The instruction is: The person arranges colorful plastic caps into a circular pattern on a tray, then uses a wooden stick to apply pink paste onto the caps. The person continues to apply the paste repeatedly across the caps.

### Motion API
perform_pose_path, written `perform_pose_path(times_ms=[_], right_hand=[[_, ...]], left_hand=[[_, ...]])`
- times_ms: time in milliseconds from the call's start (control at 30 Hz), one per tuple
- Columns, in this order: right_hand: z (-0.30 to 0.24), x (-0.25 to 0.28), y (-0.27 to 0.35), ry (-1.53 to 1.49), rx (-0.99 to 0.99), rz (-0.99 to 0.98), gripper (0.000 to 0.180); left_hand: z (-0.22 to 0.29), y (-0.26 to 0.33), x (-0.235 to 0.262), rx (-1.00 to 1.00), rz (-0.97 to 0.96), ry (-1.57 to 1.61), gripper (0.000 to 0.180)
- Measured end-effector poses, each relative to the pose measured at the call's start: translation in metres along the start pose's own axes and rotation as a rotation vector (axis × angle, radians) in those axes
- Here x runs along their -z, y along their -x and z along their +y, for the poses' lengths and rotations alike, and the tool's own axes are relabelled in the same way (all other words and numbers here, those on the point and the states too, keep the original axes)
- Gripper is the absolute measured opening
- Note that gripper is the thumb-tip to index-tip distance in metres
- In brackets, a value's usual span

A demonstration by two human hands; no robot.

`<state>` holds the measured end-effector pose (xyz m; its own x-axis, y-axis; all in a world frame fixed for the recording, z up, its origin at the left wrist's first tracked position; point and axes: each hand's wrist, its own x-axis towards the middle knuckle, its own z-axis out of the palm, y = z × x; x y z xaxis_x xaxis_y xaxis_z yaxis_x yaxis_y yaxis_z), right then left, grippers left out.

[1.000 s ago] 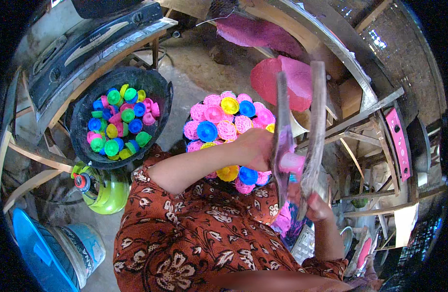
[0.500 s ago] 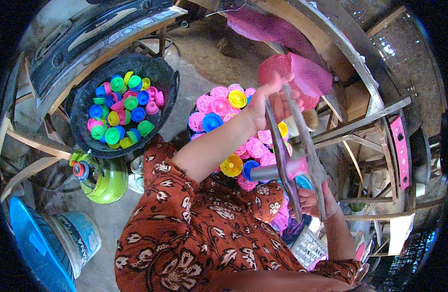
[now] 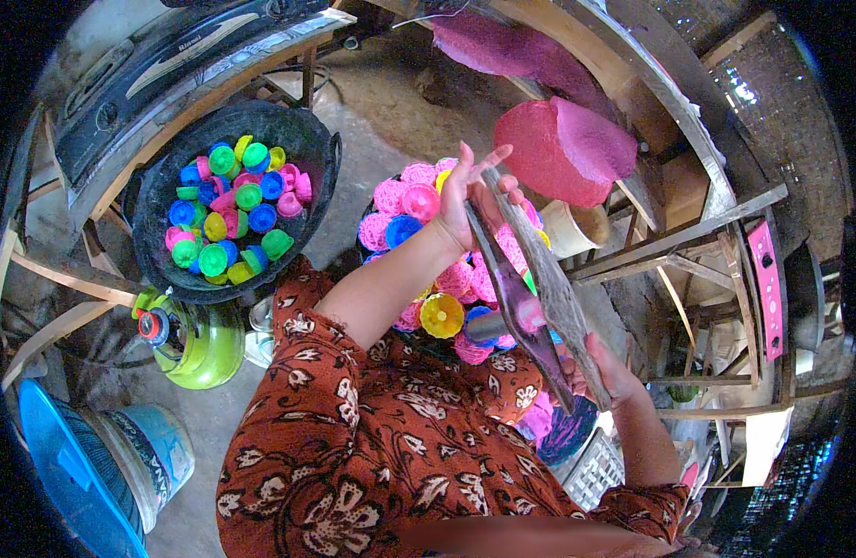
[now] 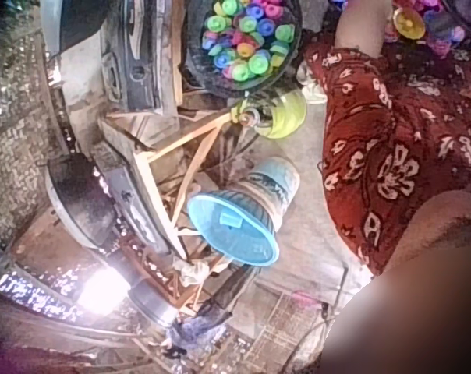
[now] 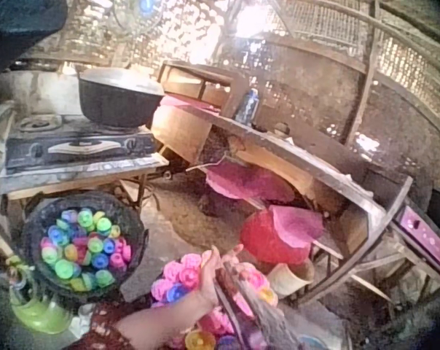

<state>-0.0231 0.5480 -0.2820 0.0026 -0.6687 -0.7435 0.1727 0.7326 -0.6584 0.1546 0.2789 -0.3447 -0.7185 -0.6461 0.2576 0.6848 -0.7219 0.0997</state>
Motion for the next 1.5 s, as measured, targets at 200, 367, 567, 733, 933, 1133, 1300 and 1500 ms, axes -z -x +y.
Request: perform_pose_path(times_ms=[200,367,567,733,933,1133,1300,1500], right_hand=[[-0.029,-0.03,0.002,0.144,0.082,0.042,0.055],[-0.026,-0.011,0.012,0.191,0.058,0.001,0.059],[-0.003,-0.018,0.008,0.176,0.084,0.085,0.055],[-0.009,-0.03,-0.001,0.243,0.159,0.127,0.049],[-0.014,-0.023,0.017,0.262,0.041,0.143,0.047],[0.004,-0.041,0.02,0.202,0.175,0.11,0.052],[-0.016,-0.049,0.018,0.166,0.256,-0.02,0.067],[-0.008,-0.061,0.008,0.088,0.169,0.069,0.062]], left_hand=[[0.004,-0.013,0.002,-0.014,-0.004,0.003,0.064],[-0.013,-0.012,0.008,0.03,0.071,0.117,0.056],[-0.01,0.003,0.01,0.036,0.177,0.046,0.059],[0.002,-0.004,-0.001,0.006,0.216,0.016,0.059],[-0.014,-0.004,0.004,0.061,0.237,0.071,0.06],[-0.007,0.006,-0.011,0.046,0.211,0.039,0.064],[0.025,-0.007,-0.058,-0.044,0.041,-0.066,0.073],[0.04,0.014,-0.069,-0.054,0.021,-0.146,0.071]])
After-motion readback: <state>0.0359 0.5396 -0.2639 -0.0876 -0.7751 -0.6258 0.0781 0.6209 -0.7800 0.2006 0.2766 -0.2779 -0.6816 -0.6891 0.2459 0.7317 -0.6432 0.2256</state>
